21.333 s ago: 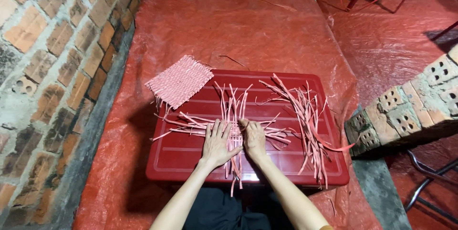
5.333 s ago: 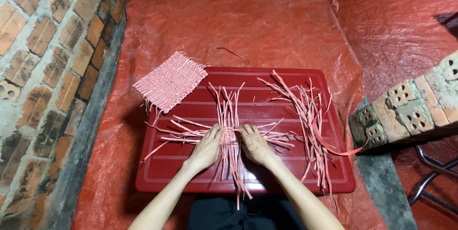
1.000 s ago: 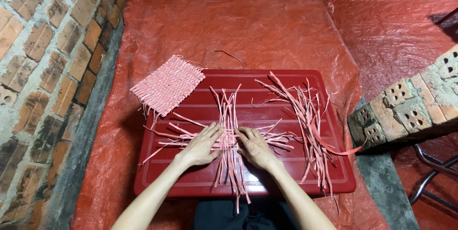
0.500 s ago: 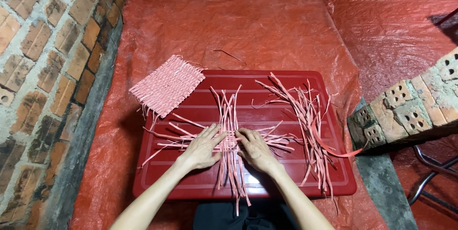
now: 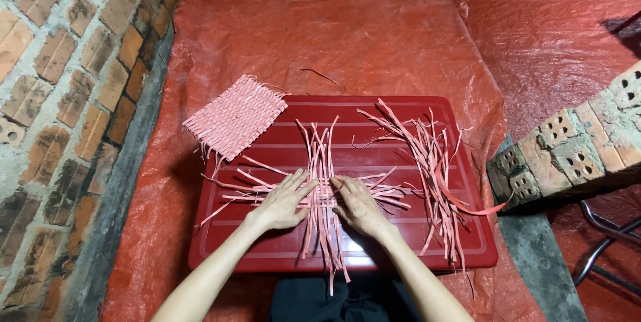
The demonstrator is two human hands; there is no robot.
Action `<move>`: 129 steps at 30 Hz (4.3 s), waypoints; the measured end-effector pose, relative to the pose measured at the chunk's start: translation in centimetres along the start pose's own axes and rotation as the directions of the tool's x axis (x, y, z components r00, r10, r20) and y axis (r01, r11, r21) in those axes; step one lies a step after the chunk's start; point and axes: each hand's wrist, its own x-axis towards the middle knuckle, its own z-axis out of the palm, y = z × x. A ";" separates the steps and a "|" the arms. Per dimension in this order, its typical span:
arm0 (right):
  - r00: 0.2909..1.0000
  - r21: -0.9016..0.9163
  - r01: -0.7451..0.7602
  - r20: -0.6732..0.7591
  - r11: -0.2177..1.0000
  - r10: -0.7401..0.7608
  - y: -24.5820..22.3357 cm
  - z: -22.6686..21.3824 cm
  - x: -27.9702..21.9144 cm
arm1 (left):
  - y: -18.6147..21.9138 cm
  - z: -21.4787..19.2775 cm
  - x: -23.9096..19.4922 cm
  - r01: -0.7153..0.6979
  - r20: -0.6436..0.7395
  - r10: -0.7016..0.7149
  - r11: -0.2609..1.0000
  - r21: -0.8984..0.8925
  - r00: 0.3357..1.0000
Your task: The person weaves pink straps by hand on a red plastic tray, interlacing them into a mat-like structure. A completed pink woven mat is visible nearby as a reference.
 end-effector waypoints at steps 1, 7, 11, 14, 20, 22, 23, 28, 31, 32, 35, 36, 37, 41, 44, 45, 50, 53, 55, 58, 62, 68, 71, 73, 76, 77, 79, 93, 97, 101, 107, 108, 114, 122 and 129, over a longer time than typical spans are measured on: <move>1.000 0.001 0.000 0.000 1.000 0.000 -0.7 -0.7 -0.2 | 0.0 0.0 0.1 0.000 0.001 0.000 1.000 0.001 1.000; 0.979 0.116 0.125 -0.174 0.985 -0.104 0.0 -2.0 -1.0 | 1.1 -1.3 0.6 0.018 0.019 -0.016 0.994 -0.108 1.000; 0.952 0.114 0.134 -0.292 0.984 -0.095 -1.8 -4.4 -2.5 | 1.9 -2.6 -0.1 -0.010 -0.062 0.000 0.987 -0.161 0.998; 0.900 0.158 0.111 -0.435 0.981 -0.031 -2.4 -5.0 -4.2 | 3.5 -4.7 -2.0 -0.045 -0.177 0.004 0.972 -0.232 0.984; 0.813 0.255 0.067 -0.574 0.965 0.095 -1.2 -2.4 -7.6 | 5.5 -4.9 -4.6 -0.073 -0.383 -0.096 0.912 -0.403 0.919; 0.821 0.268 0.033 -0.557 0.963 0.127 -1.3 -2.3 -8.2 | 6.0 -3.8 -4.9 -0.016 -0.381 -0.173 0.895 -0.445 0.909; 0.817 0.264 0.002 -0.557 0.964 0.151 -1.2 -2.4 -8.4 | 6.1 -2.9 -4.8 -0.045 -0.440 -0.172 0.896 -0.441 0.881; 0.859 0.197 -0.058 -0.489 0.979 0.150 -1.2 -0.2 -7.6 | 6.0 0.1 -3.3 -0.017 -0.486 -0.204 0.911 -0.413 0.850; 0.923 0.128 0.017 -0.384 0.992 0.034 -3.4 0.6 -6.1 | 6.3 0.1 -2.2 0.109 -0.500 -0.233 0.958 -0.265 0.834; 0.946 0.116 -0.014 -0.320 0.993 0.051 -3.9 0.9 -5.3 | 6.4 0.2 -1.7 0.127 -0.461 -0.224 0.964 -0.232 0.859; 0.968 0.049 -0.107 -0.222 0.993 0.115 -3.7 3.2 -2.6 | 5.3 1.7 0.1 0.179 -0.408 -0.204 0.979 -0.100 0.890; 0.968 -0.007 -0.165 -0.195 0.986 0.160 -3.3 4.1 -1.6 | 4.7 2.4 0.9 0.208 -0.398 -0.190 0.978 0.002 0.897; 0.967 -0.011 -0.166 -0.198 0.986 0.161 -4.0 3.8 -1.1 | 4.2 3.1 1.4 0.204 -0.401 -0.187 0.979 0.002 0.897; 0.971 -0.188 -0.194 -0.179 0.963 0.160 -5.5 3.9 0.9 | 2.9 5.1 2.7 0.273 -0.326 -0.250 0.962 0.025 0.912; 0.971 -0.287 -0.184 -0.201 0.940 0.129 -4.9 3.7 1.7 | 2.8 4.9 2.9 0.274 -0.285 -0.254 0.961 0.034 0.924; 0.973 -0.316 -0.186 -0.193 0.930 0.130 -4.6 3.5 1.8 | 2.8 4.8 3.0 0.277 -0.266 -0.260 0.961 0.026 0.928; 0.969 -0.264 -0.213 -0.178 0.941 0.169 -1.4 4.1 0.9 | 2.3 5.7 3.1 0.275 -0.300 -0.248 0.960 0.049 0.921; 0.965 -0.172 -0.205 -0.202 0.964 0.169 -0.5 4.0 0.1 | 2.2 5.9 2.8 0.256 -0.321 -0.230 0.966 0.041 0.919; 0.964 -0.143 -0.199 -0.207 0.969 0.167 -0.4 4.1 -0.3 | 2.1 6.0 2.7 0.240 -0.341 -0.212 0.970 0.041 0.916; 0.970 -0.198 -0.174 -0.205 0.965 0.133 -0.8 4.0 -0.7 | 2.3 5.8 2.5 0.226 -0.353 -0.205 0.974 0.019 0.913; 0.971 -0.216 -0.183 -0.193 0.959 0.141 -1.2 3.8 -0.4 | 2.4 5.7 2.3 0.221 -0.326 -0.204 0.975 0.017 0.923; 0.974 -0.313 -0.178 -0.193 0.933 0.121 -1.3 4.7 0.0 | 2.4 6.1 2.4 0.227 -0.326 -0.198 0.972 0.055 0.925; 0.971 -0.322 -0.201 -0.189 0.925 0.145 -1.9 4.4 0.1 | 2.5 5.9 2.3 0.232 -0.313 -0.204 0.971 0.055 0.928; 0.971 -0.309 -0.209 -0.181 0.928 0.159 -2.0 4.3 0.2 | 2.6 5.8 2.3 0.236 -0.306 -0.209 0.970 0.054 0.929; 0.971 -0.349 -0.223 -0.158 0.910 0.178 -1.9 4.6 0.3 | 2.5 6.0 2.5 0.238 -0.290 -0.208 0.969 0.071 0.934; 0.971 -0.338 -0.225 -0.150 0.914 0.184 -1.9 4.6 0.4 | 2.5 6.1 2.5 0.236 -0.284 -0.206 0.969 0.075 0.936; 0.971 -0.327 -0.228 -0.140 0.917 0.192 -1.9 4.7 0.4 | 2.4 6.2 2.6 0.236 -0.274 -0.206 0.969 0.078 0.939; 0.957 -0.303 -0.267 -0.195 0.915 0.214 -0.2 7.4 0.4 | 3.0 6.5 2.6 0.252 -0.324 -0.191 0.955 0.158 0.926; 0.959 -0.369 -0.256 -0.217 0.894 0.185 0.5 8.1 0.3 | 2.9 6.7 2.6 0.257 -0.325 -0.197 0.954 0.152 0.925; 0.950 -0.306 -0.214 -0.288 0.928 0.124 0.0 7.5 0.2 | 2.9 6.8 2.6 0.259 -0.325 -0.200 0.954 0.149 0.924; 0.953 -0.328 -0.220 -0.271 0.919 0.132 0.3 7.8 0.2 | 2.9 6.9 2.5 0.260 -0.335 -0.193 0.951 0.167 0.922; 0.954 -0.360 -0.223 -0.270 0.906 0.128 0.4 7.9 0.3 | 2.9 6.9 2.5 0.259 -0.342 -0.190 0.951 0.167 0.920; 0.937 -0.316 -0.200 -0.339 0.927 0.086 -0.1 7.2 0.3 | 2.9 7.7 2.5 0.279 -0.350 -0.197 0.939 0.202 0.916; 0.945 -0.198 -0.265 -0.248 0.944 0.213 -0.7 6.5 0.5 | 2.8 8.1 2.7 0.300 -0.354 -0.208 0.925 0.231 0.912; 0.942 -0.247 -0.289 -0.245 0.925 0.228 -0.5 7.0 0.3 | 3.1 8.3 2.6 0.308 -0.379 -0.216 0.930 0.202 0.900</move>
